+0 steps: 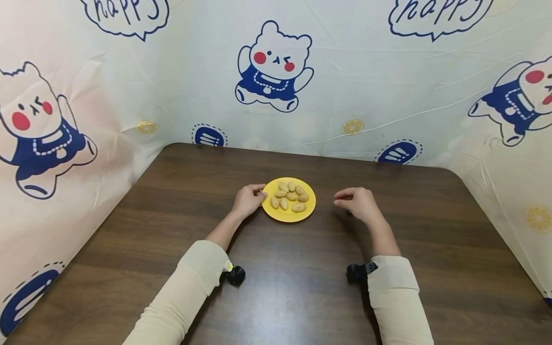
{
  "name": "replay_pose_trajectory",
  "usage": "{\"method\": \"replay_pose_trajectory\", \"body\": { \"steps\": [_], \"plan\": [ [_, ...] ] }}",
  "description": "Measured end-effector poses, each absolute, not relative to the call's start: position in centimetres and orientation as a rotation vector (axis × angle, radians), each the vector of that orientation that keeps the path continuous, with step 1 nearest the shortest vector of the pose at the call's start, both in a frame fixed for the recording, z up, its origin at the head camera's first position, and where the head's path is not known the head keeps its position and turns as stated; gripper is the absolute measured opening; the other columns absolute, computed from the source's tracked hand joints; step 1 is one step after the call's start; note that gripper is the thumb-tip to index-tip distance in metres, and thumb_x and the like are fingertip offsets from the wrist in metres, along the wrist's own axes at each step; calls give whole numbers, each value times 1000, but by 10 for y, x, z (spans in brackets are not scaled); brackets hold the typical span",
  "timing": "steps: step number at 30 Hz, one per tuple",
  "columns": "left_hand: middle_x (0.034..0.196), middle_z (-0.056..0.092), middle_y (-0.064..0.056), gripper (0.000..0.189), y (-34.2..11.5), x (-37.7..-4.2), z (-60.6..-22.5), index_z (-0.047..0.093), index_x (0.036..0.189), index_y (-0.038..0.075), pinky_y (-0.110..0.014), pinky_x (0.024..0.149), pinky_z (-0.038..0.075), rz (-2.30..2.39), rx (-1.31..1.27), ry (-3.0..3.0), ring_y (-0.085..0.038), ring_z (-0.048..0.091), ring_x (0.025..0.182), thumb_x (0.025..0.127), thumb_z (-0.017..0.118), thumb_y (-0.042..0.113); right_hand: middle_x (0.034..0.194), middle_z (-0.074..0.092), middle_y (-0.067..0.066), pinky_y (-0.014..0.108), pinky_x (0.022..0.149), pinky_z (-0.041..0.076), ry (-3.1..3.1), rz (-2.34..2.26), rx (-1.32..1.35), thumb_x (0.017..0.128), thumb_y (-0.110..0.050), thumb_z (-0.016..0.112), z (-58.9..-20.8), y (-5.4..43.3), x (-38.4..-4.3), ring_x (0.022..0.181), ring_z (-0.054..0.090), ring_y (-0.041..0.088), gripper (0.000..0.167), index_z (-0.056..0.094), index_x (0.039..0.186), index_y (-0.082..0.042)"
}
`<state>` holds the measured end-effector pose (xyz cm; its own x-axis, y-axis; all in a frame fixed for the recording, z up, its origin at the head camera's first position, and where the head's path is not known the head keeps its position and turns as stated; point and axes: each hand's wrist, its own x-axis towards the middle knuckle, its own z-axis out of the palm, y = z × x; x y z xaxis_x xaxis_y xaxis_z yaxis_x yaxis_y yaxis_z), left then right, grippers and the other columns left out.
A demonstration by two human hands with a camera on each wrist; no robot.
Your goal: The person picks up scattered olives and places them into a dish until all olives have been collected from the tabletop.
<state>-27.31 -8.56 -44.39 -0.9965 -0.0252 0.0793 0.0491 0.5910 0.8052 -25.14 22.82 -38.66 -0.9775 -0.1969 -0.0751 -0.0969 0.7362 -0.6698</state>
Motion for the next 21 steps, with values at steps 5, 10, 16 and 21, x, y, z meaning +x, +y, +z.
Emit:
{"method": "replay_pose_trajectory", "body": {
  "steps": [5, 10, 16, 21],
  "plan": [
    [92, 59, -5, 33, -84, -273, -444, 62, 120, 4, -29, 73, 44, -1378, -17, -2736, -16, 52, 82, 89, 61, 16, 105, 63, 15, 39, 74, 49, 2793, -1094, -223, 88, -23, 64, -388, 242, -250, 85, 59, 26, 33, 64, 113, -2],
    [92, 59, -5, 33, -85, -272, -442, 63, 120, 4, -29, 73, 44, -1383, -10, -2736, -16, 52, 83, 89, 61, 16, 107, 63, 16, 37, 75, 45, 2836, -1075, -217, 89, -22, 64, -392, 254, -252, 92, 57, 26, 33, 64, 114, -2],
    [92, 59, -4, 33, -84, -271, -441, 62, 120, 5, -28, 72, 44, -1386, 3, -2739, -16, 52, 82, 89, 61, 16, 104, 65, 16, 43, 81, 44, 2840, -1028, -197, 87, -20, 65, -395, 264, -251, 95, 57, 29, 35, 62, 116, 0],
    [91, 59, -4, 33, -85, -269, -441, 63, 120, 5, -28, 72, 44, -1394, 8, -2733, -16, 52, 82, 89, 61, 17, 106, 64, 18, 51, 90, 38, 2840, -964, -198, 84, -26, 69, -397, 267, -251, 104, 53, 34, 42, 61, 116, 1]
  ]
}}
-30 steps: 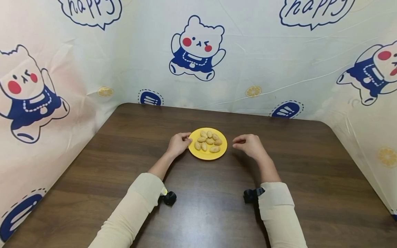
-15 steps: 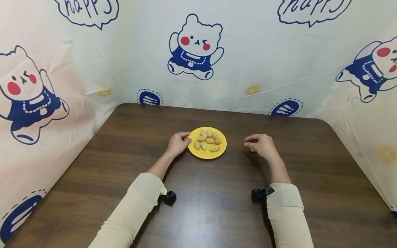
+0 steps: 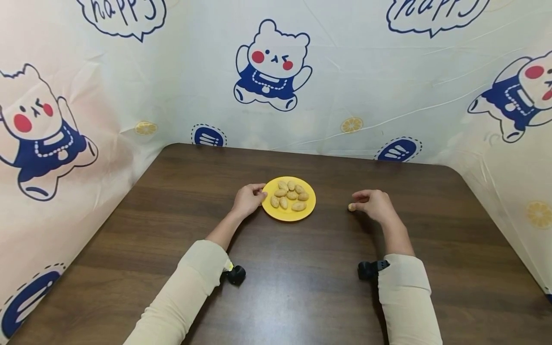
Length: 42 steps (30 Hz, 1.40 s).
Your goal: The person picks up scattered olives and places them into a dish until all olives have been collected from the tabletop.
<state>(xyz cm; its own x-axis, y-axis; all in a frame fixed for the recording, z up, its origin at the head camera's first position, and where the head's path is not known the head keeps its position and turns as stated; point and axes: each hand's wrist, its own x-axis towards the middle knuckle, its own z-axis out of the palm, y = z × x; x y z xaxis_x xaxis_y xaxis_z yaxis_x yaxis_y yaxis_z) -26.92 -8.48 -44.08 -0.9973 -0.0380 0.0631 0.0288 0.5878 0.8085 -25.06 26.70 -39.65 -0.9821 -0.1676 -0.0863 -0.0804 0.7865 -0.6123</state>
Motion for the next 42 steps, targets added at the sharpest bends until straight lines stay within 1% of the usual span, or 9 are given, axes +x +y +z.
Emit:
{"method": "replay_pose_trajectory", "body": {
  "steps": [5, 15, 21, 27, 34, 42],
  "plan": [
    [90, 58, -4, 33, -85, -269, -440, 63, 120, 4, -28, 71, 43, -1398, 0, -2727, -16, 52, 81, 89, 62, 16, 109, 63, 19, 52, 91, 37, 2831, -924, -192, 84, -28, 68, -398, 269, -251, 106, 52, 35, 42, 62, 116, 0],
    [91, 58, -4, 33, -85, -270, -441, 62, 120, 5, -29, 73, 44, -1389, 7, -2738, -16, 52, 82, 89, 62, 16, 103, 64, 17, 49, 86, 40, 2824, -931, -212, 85, -20, 68, -402, 269, -250, 98, 54, 31, 33, 64, 111, 1],
    [91, 58, -4, 34, -85, -270, -442, 62, 120, 5, -28, 72, 44, -1391, 12, -2740, -16, 51, 82, 89, 62, 17, 97, 65, 14, 43, 79, 42, 2855, -915, -226, 85, -20, 68, -406, 269, -252, 89, 55, 28, 26, 67, 102, -1],
    [91, 58, -3, 33, -85, -271, -444, 62, 120, 5, -28, 72, 43, -1392, 12, -2745, -15, 51, 82, 89, 61, 17, 90, 65, 10, 37, 73, 41, 2867, -892, -238, 84, -18, 68, -408, 268, -253, 82, 53, 24, 20, 67, 96, -2],
    [89, 57, -3, 33, -85, -271, -444, 63, 120, 5, -28, 70, 43, -1390, 6, -2742, -16, 51, 80, 89, 61, 17, 87, 64, 7, 35, 69, 40, 2858, -886, -219, 84, -21, 68, -407, 267, -253, 80, 52, 23, 21, 66, 93, -2],
    [90, 58, -3, 34, -85, -272, -443, 62, 120, 5, -28, 71, 43, -1379, 8, -2744, -15, 51, 81, 89, 61, 17, 85, 65, 7, 33, 68, 41, 2906, -897, -196, 84, -24, 69, -408, 267, -255, 79, 54, 22, 24, 66, 93, -2]
  ]
}}
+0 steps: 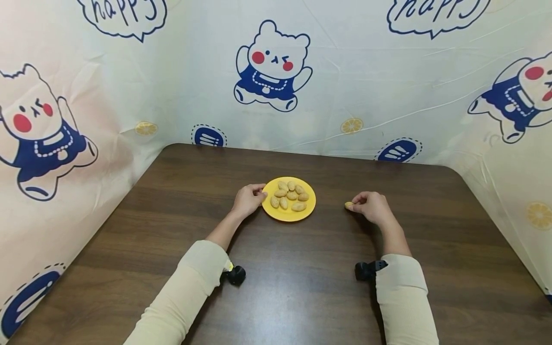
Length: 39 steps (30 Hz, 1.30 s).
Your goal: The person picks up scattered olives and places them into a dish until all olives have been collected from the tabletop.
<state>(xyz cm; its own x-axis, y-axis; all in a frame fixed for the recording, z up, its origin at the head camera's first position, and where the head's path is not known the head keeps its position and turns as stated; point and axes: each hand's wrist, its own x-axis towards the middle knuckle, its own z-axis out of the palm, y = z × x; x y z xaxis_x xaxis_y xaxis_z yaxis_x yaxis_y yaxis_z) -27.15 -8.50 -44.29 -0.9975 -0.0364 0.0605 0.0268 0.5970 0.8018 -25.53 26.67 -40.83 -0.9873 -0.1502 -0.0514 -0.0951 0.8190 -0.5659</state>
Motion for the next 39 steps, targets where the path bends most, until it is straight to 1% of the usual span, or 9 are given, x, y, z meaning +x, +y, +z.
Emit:
{"method": "replay_pose_trajectory", "body": {
  "steps": [14, 20, 39],
  "plan": [
    [91, 57, -3, 34, -85, -270, -442, 62, 121, 6, -28, 71, 43, -1414, 19, -2741, -16, 51, 82, 89, 61, 17, 86, 64, 10, 32, 66, 42, 2937, -938, -219, 83, -23, 70, -408, 260, -258, 78, 54, 23, 24, 66, 93, -1],
    [91, 57, -4, 33, -85, -270, -442, 62, 120, 4, -28, 71, 43, -1408, 13, -2738, -16, 51, 82, 89, 61, 17, 86, 64, 10, 32, 66, 43, 2936, -979, -240, 83, -22, 70, -407, 245, -259, 78, 54, 23, 23, 66, 92, -1],
    [91, 57, -3, 34, -85, -270, -442, 62, 121, 5, -27, 70, 43, -1435, 12, -2731, -15, 51, 81, 89, 61, 16, 89, 63, 10, 32, 67, 45, 2875, -1062, -238, 84, -21, 70, -404, 202, -267, 78, 53, 23, 23, 67, 95, -2]
  ]
}}
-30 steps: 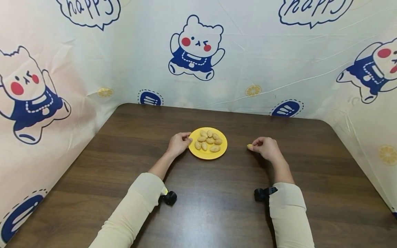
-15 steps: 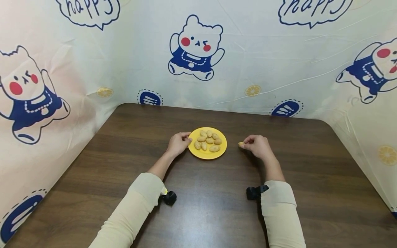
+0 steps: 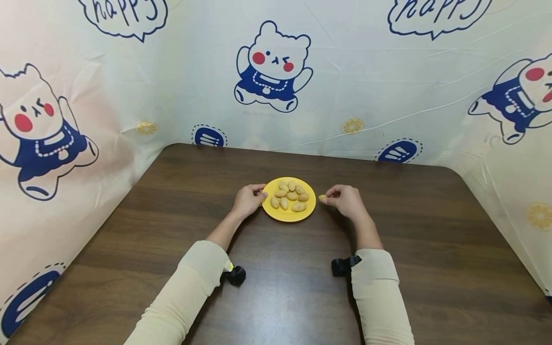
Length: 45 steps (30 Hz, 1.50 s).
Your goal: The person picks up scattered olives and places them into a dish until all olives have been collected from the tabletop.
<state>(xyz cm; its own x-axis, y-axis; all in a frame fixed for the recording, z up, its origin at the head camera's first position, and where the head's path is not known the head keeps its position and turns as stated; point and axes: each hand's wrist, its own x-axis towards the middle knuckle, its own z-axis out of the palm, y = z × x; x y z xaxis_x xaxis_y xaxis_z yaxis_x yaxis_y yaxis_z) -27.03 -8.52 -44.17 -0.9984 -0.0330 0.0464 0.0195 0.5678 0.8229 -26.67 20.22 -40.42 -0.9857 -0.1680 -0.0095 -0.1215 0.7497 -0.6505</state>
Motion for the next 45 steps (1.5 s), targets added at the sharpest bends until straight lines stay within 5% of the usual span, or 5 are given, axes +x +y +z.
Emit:
{"method": "replay_pose_trajectory", "body": {
  "steps": [45],
  "plan": [
    [92, 59, -4, 33, -85, -270, -440, 63, 120, 5, -27, 70, 44, -1403, 24, -2743, -15, 53, 82, 89, 61, 16, 91, 64, 6, 30, 70, 48, 2763, -994, -420, 81, -12, 71, -396, 123, -274, 84, 56, 19, 10, 71, 90, -7]
  ]
}}
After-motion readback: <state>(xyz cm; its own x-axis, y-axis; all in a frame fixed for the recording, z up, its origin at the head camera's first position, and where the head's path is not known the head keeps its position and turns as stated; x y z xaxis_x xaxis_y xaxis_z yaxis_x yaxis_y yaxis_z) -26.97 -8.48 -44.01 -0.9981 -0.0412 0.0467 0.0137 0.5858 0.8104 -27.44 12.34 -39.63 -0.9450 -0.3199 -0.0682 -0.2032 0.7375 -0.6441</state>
